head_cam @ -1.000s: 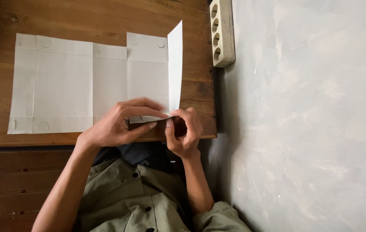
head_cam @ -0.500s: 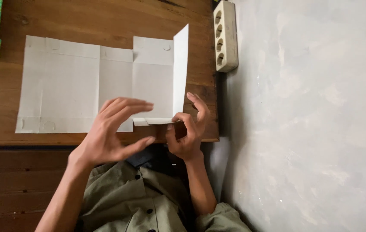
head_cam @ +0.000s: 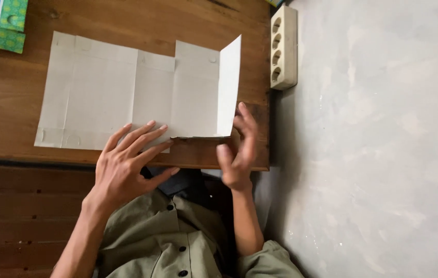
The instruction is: Assembling a cardboard box by folding and tucking flaps from a flat template.
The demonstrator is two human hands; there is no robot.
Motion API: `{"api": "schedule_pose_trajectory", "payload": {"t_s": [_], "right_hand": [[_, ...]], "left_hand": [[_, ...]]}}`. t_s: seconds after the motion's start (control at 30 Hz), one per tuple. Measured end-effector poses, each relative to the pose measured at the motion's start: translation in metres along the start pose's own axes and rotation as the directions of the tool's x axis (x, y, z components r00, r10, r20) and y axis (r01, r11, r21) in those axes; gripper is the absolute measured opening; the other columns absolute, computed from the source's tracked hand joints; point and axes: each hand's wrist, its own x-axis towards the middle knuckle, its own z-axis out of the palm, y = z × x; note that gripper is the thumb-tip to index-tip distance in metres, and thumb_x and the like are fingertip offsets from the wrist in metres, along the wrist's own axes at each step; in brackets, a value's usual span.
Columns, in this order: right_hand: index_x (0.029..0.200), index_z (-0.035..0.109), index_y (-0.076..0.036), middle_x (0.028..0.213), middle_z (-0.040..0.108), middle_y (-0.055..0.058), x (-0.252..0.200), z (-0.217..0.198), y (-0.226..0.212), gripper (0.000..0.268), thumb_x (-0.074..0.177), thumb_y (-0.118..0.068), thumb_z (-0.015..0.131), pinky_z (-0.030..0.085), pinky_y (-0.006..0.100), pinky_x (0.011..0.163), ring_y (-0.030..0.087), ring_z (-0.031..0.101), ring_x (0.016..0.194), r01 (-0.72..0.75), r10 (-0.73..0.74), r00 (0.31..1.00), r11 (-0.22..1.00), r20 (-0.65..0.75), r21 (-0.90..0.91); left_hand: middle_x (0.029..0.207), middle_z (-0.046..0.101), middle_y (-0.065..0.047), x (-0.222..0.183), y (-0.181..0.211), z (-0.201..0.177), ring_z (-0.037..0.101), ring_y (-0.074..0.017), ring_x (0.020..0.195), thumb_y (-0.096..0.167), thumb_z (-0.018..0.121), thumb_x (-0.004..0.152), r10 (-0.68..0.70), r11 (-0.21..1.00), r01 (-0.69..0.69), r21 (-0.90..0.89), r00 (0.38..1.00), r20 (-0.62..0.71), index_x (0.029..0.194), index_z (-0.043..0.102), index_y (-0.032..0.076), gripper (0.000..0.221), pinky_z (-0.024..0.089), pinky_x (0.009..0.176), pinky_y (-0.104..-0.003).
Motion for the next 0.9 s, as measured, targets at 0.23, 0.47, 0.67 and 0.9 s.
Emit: {"api": "schedule_pose_trajectory", "payload": {"t_s": [0.23, 0.47, 0.67, 0.9], "right_hand": [[0.15, 0.043, -0.005, 0.148, 0.056, 0.019, 0.068, -0.017, 0.016, 0.066, 0.099, -0.045, 0.059, 0.043, 0.041, 0.119, 0.029, 0.053, 0.14, -0.404, 0.386, 0.914, 0.897, 0.126, 0.178], [0.145, 0.052, -0.001, 0.141, 0.063, 0.013, 0.075, -0.011, 0.016, 0.064, 0.082, -0.003, 0.047, 0.051, 0.034, 0.104, 0.024, 0.059, 0.128, -0.383, 0.382, 0.92, 0.924, 0.084, -0.008], [0.148, 0.046, 0.002, 0.14, 0.062, 0.015, 0.024, -0.044, -0.032, 0.067, 0.083, -0.012, 0.055, 0.048, 0.036, 0.108, 0.025, 0.059, 0.13, -0.416, 0.447, 0.887, 0.883, 0.119, -0.216], [0.143, 0.047, -0.001, 0.133, 0.057, 0.018, -0.007, -0.037, -0.103, 0.062, 0.097, -0.041, 0.06, 0.051, 0.041, 0.099, 0.031, 0.06, 0.122, -0.304, 0.443, 0.864, 0.837, 0.238, -0.454]], "left_hand": [[0.145, 0.064, -0.004, -0.002, -0.004, -0.001, 0.055, -0.0226, 0.14, 0.058, 0.065, 0.093, -0.025, 1.0, 0.025, 0.007, 0.998, 0.049, 0.139, 0.065, 0.015, 0.063, 0.036, 0.121, -0.045], [0.151, 0.057, -0.01, 0.001, -0.013, -0.013, 0.057, -0.027, 0.136, 0.066, 0.057, 0.089, -0.067, 0.976, 0.105, -0.192, 0.979, 0.194, 0.155, 0.031, 0.01, 0.091, 0.028, 0.124, -0.048], [0.145, 0.061, -0.007, 0.025, -0.026, -0.024, 0.063, -0.0242, 0.125, 0.068, 0.015, 0.099, -0.09, 0.923, 0.231, -0.309, 0.908, 0.409, 0.159, 0.029, 0.013, 0.083, 0.015, 0.127, -0.052], [0.14, 0.066, -0.005, 0.063, -0.051, -0.032, 0.054, -0.0246, 0.136, 0.066, 0.015, 0.096, -0.027, 0.88, 0.285, -0.38, 0.829, 0.559, 0.158, 0.033, 0.016, 0.082, 0.003, 0.129, -0.053]]}}
